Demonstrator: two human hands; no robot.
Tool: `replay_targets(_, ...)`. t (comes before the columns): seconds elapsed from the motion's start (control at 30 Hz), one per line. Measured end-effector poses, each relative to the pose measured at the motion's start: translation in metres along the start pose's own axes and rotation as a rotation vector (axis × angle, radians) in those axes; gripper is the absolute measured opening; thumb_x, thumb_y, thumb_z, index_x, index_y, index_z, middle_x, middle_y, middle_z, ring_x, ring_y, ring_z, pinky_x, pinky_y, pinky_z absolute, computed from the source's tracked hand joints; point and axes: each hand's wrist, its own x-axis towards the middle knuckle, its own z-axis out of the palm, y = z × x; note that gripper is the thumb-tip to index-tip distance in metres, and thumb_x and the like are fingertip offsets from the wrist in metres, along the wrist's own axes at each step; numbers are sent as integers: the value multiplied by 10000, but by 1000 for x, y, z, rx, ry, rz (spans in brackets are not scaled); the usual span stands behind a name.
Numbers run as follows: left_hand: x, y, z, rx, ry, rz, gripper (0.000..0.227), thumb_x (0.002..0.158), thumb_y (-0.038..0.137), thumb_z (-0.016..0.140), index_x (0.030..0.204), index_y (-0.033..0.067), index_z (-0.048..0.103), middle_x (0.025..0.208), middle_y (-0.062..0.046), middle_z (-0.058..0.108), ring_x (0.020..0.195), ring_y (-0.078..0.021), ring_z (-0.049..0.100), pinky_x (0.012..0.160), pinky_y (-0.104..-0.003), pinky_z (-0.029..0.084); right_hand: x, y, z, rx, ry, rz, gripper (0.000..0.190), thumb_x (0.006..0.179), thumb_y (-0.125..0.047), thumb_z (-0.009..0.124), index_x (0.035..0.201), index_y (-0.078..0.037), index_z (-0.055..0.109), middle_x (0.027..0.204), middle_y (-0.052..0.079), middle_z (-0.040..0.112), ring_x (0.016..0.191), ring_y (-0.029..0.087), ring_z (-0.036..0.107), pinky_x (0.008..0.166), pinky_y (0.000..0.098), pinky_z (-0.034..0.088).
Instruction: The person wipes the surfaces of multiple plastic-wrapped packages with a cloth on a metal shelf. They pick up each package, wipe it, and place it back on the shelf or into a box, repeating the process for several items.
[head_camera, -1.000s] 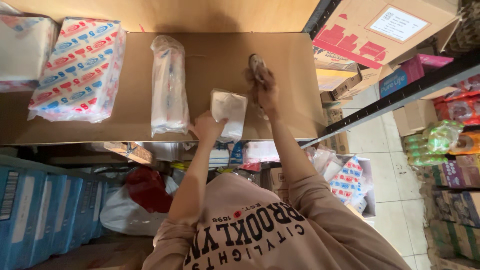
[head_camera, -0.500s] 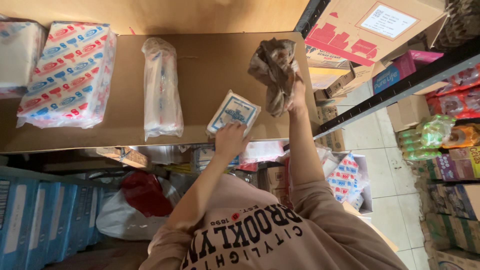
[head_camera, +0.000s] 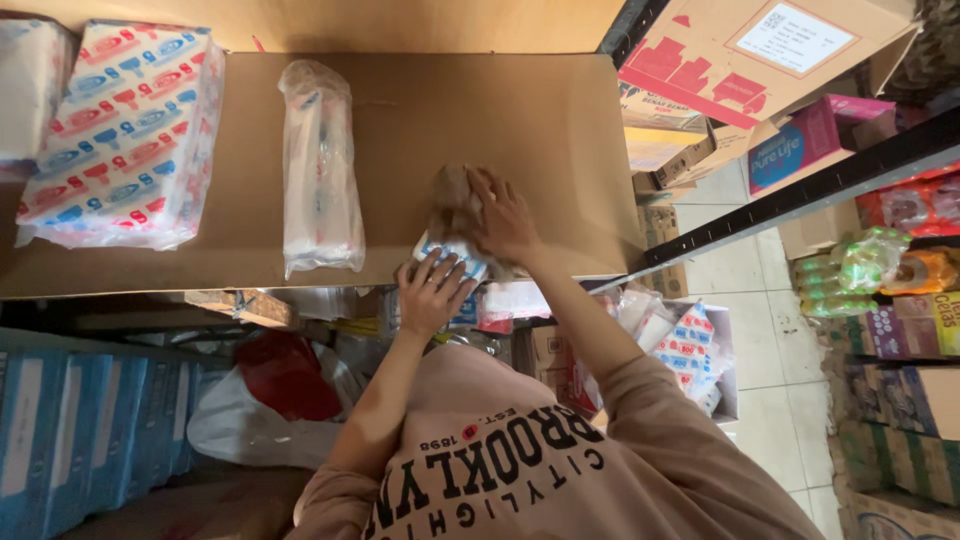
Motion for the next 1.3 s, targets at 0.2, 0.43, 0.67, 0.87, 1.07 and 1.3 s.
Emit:
replay_targets(0.2, -2, 3, 6, -4, 45, -26, 228, 896, 325, 815, 990, 119, 786, 1103, -38, 732, 1192, -260, 636, 1023, -512, 422, 18, -20, 0, -112, -6, -29, 660, 855, -190, 701, 1486, -237, 513, 1520, 183, 462, 1245, 433, 560, 1018, 485, 489)
replay_targets(0.43, -9, -5, 8, -29, -5, -9, 197, 885, 293, 839, 924, 110, 777, 1011, -51, 719, 1074, -264, 632, 996, -521, 451, -27, -61, 5, -160, -71, -250, 652, 804, -127, 718, 1402, -365, 618, 1562, 87, 478, 1150, 398, 599, 948, 484, 531)
replay_targets(0.67, 2, 2, 1, 3, 12, -9, 241, 887, 328, 817, 995, 116, 779, 1067, -38, 742, 1152, -254, 655, 966, -500, 429, 16, 1, 23, -259, 112, -94, 694, 777, -123, 729, 1418, -367, 623, 1541, 81, 473, 1223, 389, 600, 881, 481, 567)
replay_targets(0.87, 4, 6, -3, 7, 3, -40, 237, 900, 338, 812, 1010, 130, 783, 1088, -34, 745, 1176, -243, 650, 997, -497, 426, 31, 16, 21, -267, 65, -25, 727, 725, -135, 740, 1399, -378, 622, 1555, 58, 477, 1243, 392, 591, 861, 482, 586)
replay_targets(1.07, -3, 1, 0, 1, -34, -39, 219, 870, 322, 809, 938, 115, 785, 1033, -59, 726, 1064, -270, 647, 960, -513, 434, -19, -41, 23, -218, 81, -366, 607, 815, -175, 695, 1383, -385, 650, 1556, 93, 478, 1226, 356, 586, 967, 488, 573)
replay_targets(1.3, 10, 3, -8, -20, 4, 11, 238, 892, 316, 797, 993, 100, 788, 1030, -51, 725, 1080, -264, 660, 947, -489, 437, -16, -25, 20, -288, 127, -185, 566, 772, -173, 724, 1301, -372, 688, 1504, 63, 513, 1230, 365, 582, 908, 501, 562)
